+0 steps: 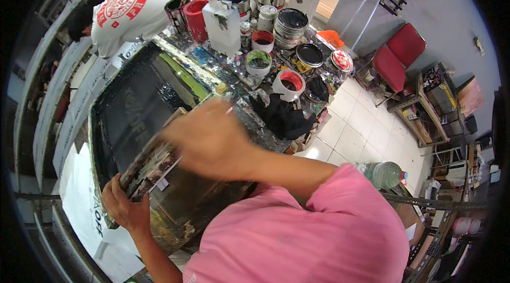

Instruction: The person screen prints logos onto white plastic bags by placing each bag under a hinged screen, applying black ink with a squeegee, and lifting the screen before setting the finished bag aside.

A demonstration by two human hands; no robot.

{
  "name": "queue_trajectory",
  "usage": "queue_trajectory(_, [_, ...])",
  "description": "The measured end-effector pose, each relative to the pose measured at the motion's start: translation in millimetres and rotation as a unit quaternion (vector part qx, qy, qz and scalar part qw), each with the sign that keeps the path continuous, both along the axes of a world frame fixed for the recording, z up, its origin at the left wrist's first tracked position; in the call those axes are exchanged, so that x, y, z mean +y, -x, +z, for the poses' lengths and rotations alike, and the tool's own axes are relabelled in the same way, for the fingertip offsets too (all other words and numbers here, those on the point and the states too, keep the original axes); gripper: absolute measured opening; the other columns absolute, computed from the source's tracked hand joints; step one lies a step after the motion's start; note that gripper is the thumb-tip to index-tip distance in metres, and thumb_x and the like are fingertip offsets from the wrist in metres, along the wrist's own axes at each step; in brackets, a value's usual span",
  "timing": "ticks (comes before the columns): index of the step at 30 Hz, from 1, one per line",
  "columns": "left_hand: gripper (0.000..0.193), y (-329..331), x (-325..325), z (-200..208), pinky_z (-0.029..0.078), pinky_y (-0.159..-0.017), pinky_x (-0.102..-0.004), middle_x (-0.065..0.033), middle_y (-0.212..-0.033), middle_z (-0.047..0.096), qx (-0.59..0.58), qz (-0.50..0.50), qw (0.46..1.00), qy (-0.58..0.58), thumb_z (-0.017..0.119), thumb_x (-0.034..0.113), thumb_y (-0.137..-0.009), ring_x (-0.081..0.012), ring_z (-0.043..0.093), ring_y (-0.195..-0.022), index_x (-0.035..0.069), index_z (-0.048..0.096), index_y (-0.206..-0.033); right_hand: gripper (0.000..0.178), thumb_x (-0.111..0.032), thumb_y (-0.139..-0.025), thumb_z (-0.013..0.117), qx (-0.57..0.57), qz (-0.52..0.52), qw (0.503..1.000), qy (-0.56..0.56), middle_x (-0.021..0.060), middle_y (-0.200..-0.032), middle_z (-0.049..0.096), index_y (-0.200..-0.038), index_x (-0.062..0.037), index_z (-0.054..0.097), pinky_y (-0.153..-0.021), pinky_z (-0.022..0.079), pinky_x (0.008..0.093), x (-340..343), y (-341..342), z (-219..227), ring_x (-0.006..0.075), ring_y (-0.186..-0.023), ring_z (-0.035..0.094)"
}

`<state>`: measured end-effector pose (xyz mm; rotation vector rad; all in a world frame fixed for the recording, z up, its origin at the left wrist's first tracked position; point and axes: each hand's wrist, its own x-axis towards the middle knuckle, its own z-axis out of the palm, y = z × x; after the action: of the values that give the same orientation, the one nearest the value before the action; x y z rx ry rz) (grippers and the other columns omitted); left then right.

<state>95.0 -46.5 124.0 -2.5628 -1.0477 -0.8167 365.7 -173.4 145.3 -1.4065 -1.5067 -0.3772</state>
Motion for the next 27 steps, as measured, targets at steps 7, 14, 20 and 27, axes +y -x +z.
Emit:
queue_trajectory(7, [0.087,11.8,-5.6,-22.0,0.046,-0.101,-0.0528,-0.0171,-0.126,0.059,-0.009,-0.013,1.0,0.006,0.096,0.026,-0.051,-0.0412,0.056,-0.122,0.009,0.06,-0.129,0.037,-0.033,-0.091,0.067,-0.045,-0.5,0.724,0.473,0.0103,-0.107,0.072,-0.123,-0.0146,0.069,-0.098,0.038,0.0573,-153.7,-214.9,-101.7,0.0287,-0.108,0.066])
queue_trajectory(14, [0.072,4.7,-7.0,-24.2,0.046,-0.102,-0.0548,-0.0143,-0.109,0.06,-0.029,-0.046,0.998,-0.026,0.092,0.038,-0.06,-0.038,0.059,-0.107,0.007,0.064,-0.119,0.029,-0.023,-0.086,0.061,-0.109,-0.522,0.655,0.536,0.0088,-0.107,0.076,-0.111,-0.0183,0.076,-0.096,0.038,0.0556,-154.6,-246.7,-149.0,0.0276,-0.104,0.07])
queue_trajectory(20, [0.076,12.4,-8.1,-40.5,0.048,-0.103,-0.0563,-0.0104,-0.104,0.06,-0.027,-0.059,0.998,0.019,0.094,0.031,-0.048,-0.0309,0.061,-0.1,0.009,0.064,-0.114,0.032,-0.01,-0.089,0.069,0.122,-0.426,0.831,0.337,0.0175,-0.109,0.076,-0.119,0.0023,0.073,-0.089,0.054,0.0329,-199.8,-302.9,-102.1,0.0219,-0.098,0.072])
queue_trajectory(27, [0.067,8.1,-13.4,-38.5,0.045,-0.107,-0.0506,-0.006,-0.102,0.06,-0.035,-0.057,0.997,0.048,0.092,0.034,-0.056,-0.0249,0.062,-0.098,0.012,0.064,-0.113,0.026,0.006,-0.087,0.065,0.084,-0.108,0.97,0.199,0.0093,-0.103,0.073,-0.112,0.0026,0.073,-0.09,0.05,0.0316,-60.5,-158.1,62.2,0.0185,-0.098,0.066])
